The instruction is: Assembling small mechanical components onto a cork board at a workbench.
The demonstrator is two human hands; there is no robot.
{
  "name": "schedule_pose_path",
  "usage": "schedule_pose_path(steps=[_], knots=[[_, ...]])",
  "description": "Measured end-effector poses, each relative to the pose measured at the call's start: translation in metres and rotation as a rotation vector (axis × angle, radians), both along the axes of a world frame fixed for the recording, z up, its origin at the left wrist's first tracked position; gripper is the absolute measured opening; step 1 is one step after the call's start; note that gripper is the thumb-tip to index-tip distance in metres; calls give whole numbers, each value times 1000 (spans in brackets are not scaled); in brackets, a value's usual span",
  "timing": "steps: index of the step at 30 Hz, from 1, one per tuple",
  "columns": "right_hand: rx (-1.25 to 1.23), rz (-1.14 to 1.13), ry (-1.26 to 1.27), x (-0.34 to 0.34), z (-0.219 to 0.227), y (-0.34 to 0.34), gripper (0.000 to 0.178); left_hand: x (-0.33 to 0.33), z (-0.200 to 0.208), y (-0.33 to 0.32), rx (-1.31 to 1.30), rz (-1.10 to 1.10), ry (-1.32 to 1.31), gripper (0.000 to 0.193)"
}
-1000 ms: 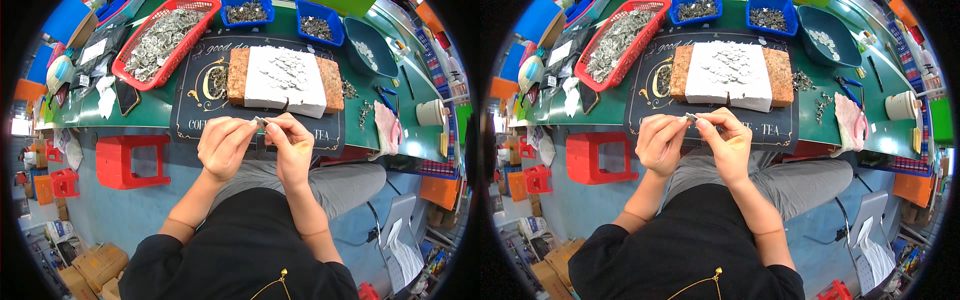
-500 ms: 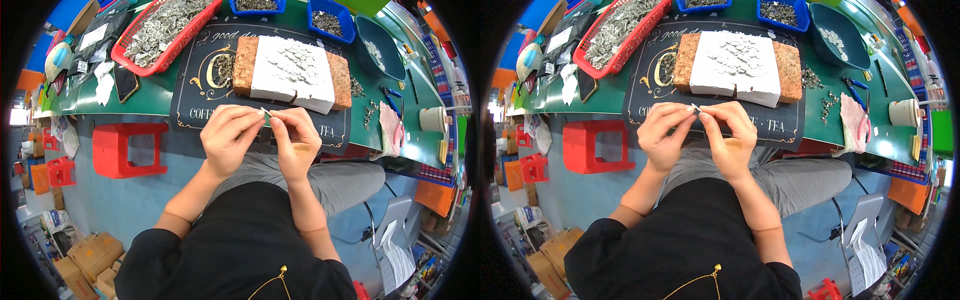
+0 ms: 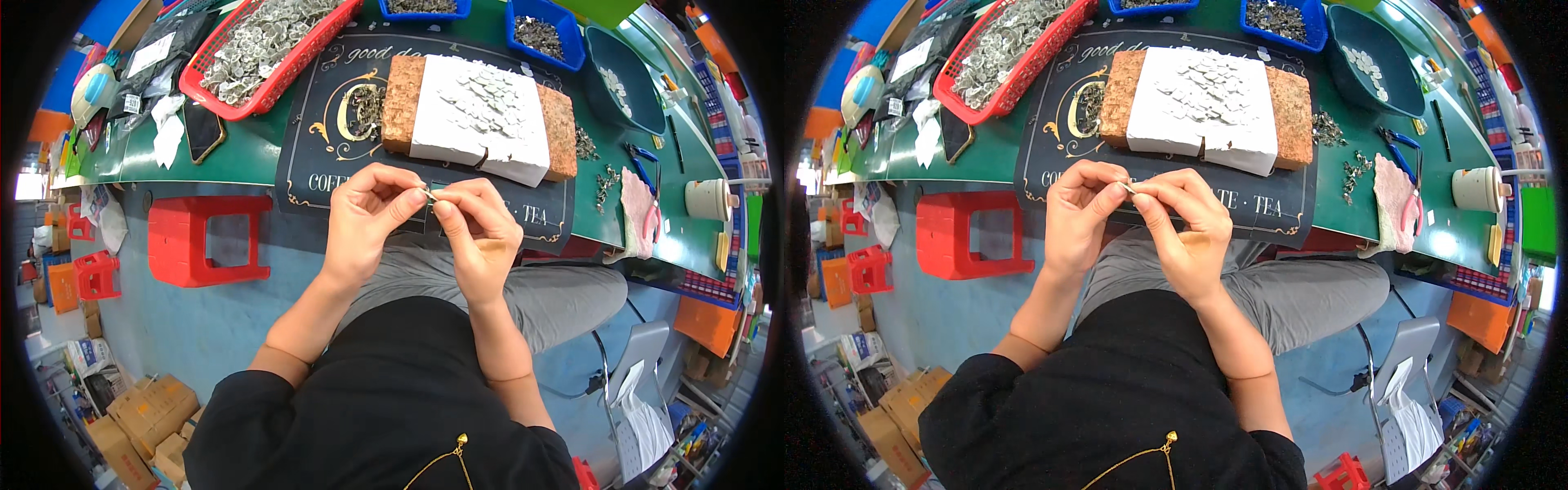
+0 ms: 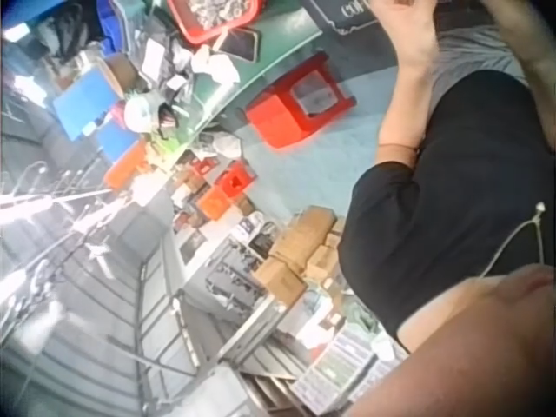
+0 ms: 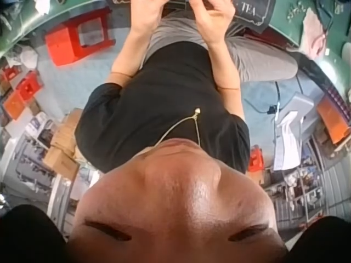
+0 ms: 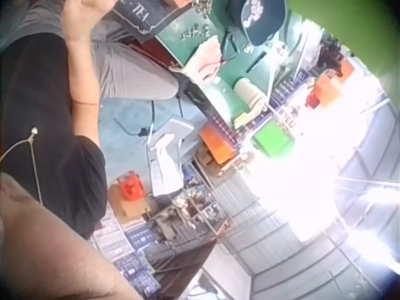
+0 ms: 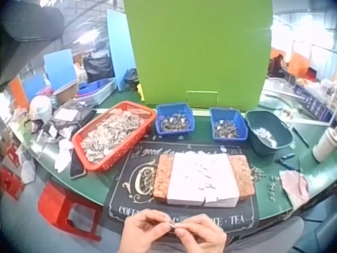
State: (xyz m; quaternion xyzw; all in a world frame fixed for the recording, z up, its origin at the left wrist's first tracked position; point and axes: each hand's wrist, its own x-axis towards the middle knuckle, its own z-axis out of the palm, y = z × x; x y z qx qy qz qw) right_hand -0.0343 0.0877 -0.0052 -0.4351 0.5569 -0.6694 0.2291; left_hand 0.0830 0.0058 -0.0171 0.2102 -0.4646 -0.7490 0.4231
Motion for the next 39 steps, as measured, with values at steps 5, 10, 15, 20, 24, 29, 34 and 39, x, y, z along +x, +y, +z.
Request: schedule_pose_path(steps=[5, 10, 15, 20, 24, 29, 34, 39], knots=[[21, 26, -224, -3, -7, -3, 8, 0, 1, 0, 40, -12, -18, 15], [8, 94, -399, -6, -6, -2, 10, 2, 3, 3, -78, 6, -57, 18], [121, 67, 13, -21, 7, -4, 11, 0, -3, 2, -193, 40, -108, 16], [231, -78, 787, -32, 33, -17, 12, 0, -7, -16, -880, 229, -529, 24], [198, -81, 829, -45, 32, -37, 8, -15, -2, -35, -1120, 537, -748, 41], [234, -32, 823, -47, 24, -46, 10, -15, -13, -53, -1153, 356, -774, 48], [137, -115, 783, -46, 11, -46, 10, -16, -13, -50, -1123, 363, -824, 41], [93, -138, 799, -46, 6, -48, 10, -23, -19, -51, -1150, 433, -837, 36]])
